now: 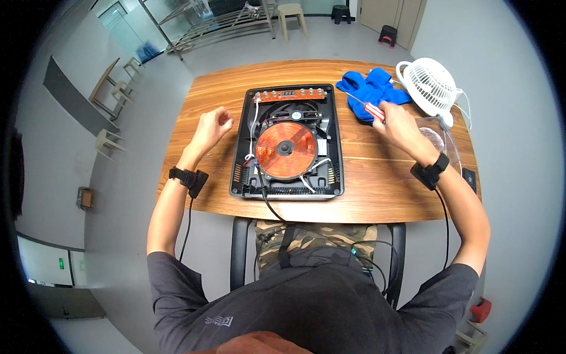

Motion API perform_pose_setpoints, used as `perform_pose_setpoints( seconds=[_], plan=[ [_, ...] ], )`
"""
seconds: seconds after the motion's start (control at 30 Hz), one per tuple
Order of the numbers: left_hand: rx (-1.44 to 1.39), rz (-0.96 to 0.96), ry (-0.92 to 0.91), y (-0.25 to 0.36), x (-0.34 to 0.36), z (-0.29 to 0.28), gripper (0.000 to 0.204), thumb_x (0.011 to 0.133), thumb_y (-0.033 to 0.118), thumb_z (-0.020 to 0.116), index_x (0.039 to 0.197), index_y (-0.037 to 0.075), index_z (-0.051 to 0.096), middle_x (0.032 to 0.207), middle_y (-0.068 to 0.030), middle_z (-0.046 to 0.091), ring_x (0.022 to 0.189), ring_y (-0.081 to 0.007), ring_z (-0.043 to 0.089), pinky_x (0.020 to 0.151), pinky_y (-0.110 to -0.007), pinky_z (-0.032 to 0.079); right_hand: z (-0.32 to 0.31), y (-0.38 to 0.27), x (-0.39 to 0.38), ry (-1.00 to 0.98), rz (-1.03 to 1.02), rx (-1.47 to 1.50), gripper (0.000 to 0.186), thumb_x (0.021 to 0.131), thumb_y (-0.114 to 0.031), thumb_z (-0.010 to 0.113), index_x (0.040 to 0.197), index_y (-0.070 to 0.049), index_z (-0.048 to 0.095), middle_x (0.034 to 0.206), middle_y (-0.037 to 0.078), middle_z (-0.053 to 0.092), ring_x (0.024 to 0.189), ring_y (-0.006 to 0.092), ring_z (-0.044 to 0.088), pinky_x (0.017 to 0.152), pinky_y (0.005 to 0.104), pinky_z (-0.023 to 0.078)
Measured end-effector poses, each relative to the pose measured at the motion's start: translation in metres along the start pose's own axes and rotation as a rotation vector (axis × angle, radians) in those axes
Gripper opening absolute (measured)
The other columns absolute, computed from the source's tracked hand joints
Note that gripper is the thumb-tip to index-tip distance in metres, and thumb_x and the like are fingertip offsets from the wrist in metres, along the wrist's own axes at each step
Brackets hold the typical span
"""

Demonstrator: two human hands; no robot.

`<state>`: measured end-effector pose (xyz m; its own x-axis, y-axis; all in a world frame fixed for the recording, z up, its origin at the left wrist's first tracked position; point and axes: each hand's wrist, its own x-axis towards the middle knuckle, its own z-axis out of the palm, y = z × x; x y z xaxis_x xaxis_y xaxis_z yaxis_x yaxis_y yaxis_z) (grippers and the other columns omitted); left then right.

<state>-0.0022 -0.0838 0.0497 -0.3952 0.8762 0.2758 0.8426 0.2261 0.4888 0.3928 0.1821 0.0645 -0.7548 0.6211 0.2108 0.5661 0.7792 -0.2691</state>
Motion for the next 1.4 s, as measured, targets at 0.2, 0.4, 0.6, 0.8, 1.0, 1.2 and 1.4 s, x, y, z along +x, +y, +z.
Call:
perform_pose_setpoints(
  seconds=[0.2,0.4,0.6,0.8,1.0,1.2,1.4],
  plan=[
    [-0.227,0.072,0.013,0.065,0.032,0.018,0.018,0.089,0.013,0.070,0.104,0.003,0.073,0.092,-0.0094,0.075,0.087,-0.0152,0.072,0.080,-0.028,0.056,-0.058,-0.040,0.028,0.056,-0.289,0.162,0.029,0.083,-0.019,0.067,0.105,0.000,0.068,0.093,0.019,0.067,0.089,0.0350,0.064,0.080,0.0405,0.052],
    [-0.571,0.058,-0.131,0.094,0.047,0.038,0.016,0.091,0.011,0.071,0.101,-0.001,0.073,0.092,-0.0045,0.072,0.084,-0.0094,0.065,0.076,-0.026,0.053,-0.064,-0.063,0.039,0.061,-0.434,0.126,0.028,0.082,-0.019,0.067,0.106,-0.003,0.069,0.093,0.015,0.067,0.090,0.0342,0.065,0.080,0.0417,0.052],
    [-0.570,0.033,-0.133,0.105,0.048,0.041,0.018,0.090,0.012,0.072,0.102,-0.001,0.073,0.089,-0.0037,0.072,0.079,-0.0080,0.063,0.073,-0.024,0.052,-0.058,-0.066,0.040,0.026,-0.473,0.077,0.032,0.082,-0.020,0.068,0.108,-0.003,0.069,0.094,0.012,0.065,0.091,0.0309,0.066,0.079,0.0389,0.054],
    [-0.556,0.021,-0.094,0.110,0.047,0.042,0.019,0.090,0.013,0.072,0.102,-0.001,0.074,0.087,-0.0041,0.073,0.078,-0.0079,0.064,0.071,-0.024,0.052,-0.054,-0.064,0.041,0.035,-0.491,0.103,0.031,0.082,-0.018,0.068,0.108,-0.002,0.069,0.093,0.012,0.065,0.089,0.0313,0.066,0.078,0.0390,0.054],
    [-0.605,0.007,-0.086,0.110,0.048,0.045,0.018,0.091,0.011,0.071,0.104,-0.003,0.073,0.089,-0.0068,0.074,0.080,-0.0104,0.068,0.072,-0.025,0.054,-0.055,-0.065,0.037,0.058,-0.504,0.111,0.031,0.081,-0.018,0.068,0.108,-0.003,0.069,0.093,0.013,0.065,0.088,0.0317,0.066,0.077,0.0389,0.053],
    [-0.778,-0.004,-0.147,0.112,0.049,0.046,0.018,0.092,0.008,0.069,0.104,-0.005,0.071,0.090,-0.0091,0.073,0.083,-0.0126,0.070,0.073,-0.025,0.055,-0.053,-0.064,0.038,0.066,-0.504,0.150,0.030,0.080,-0.016,0.073,0.108,-0.006,0.070,0.092,0.011,0.065,0.087,0.0299,0.064,0.076,0.0389,0.052],
    [-0.905,-0.046,-0.175,0.106,0.049,0.056,0.015,0.092,0.004,0.069,0.103,-0.006,0.070,0.095,-0.0119,0.073,0.084,-0.0155,0.071,0.076,-0.026,0.058,-0.052,-0.064,0.037,0.055,-0.498,0.128,0.028,0.080,-0.015,0.073,0.107,-0.005,0.071,0.089,0.012,0.065,0.085,0.0297,0.064,0.076,0.0383,0.052]
  ],
)
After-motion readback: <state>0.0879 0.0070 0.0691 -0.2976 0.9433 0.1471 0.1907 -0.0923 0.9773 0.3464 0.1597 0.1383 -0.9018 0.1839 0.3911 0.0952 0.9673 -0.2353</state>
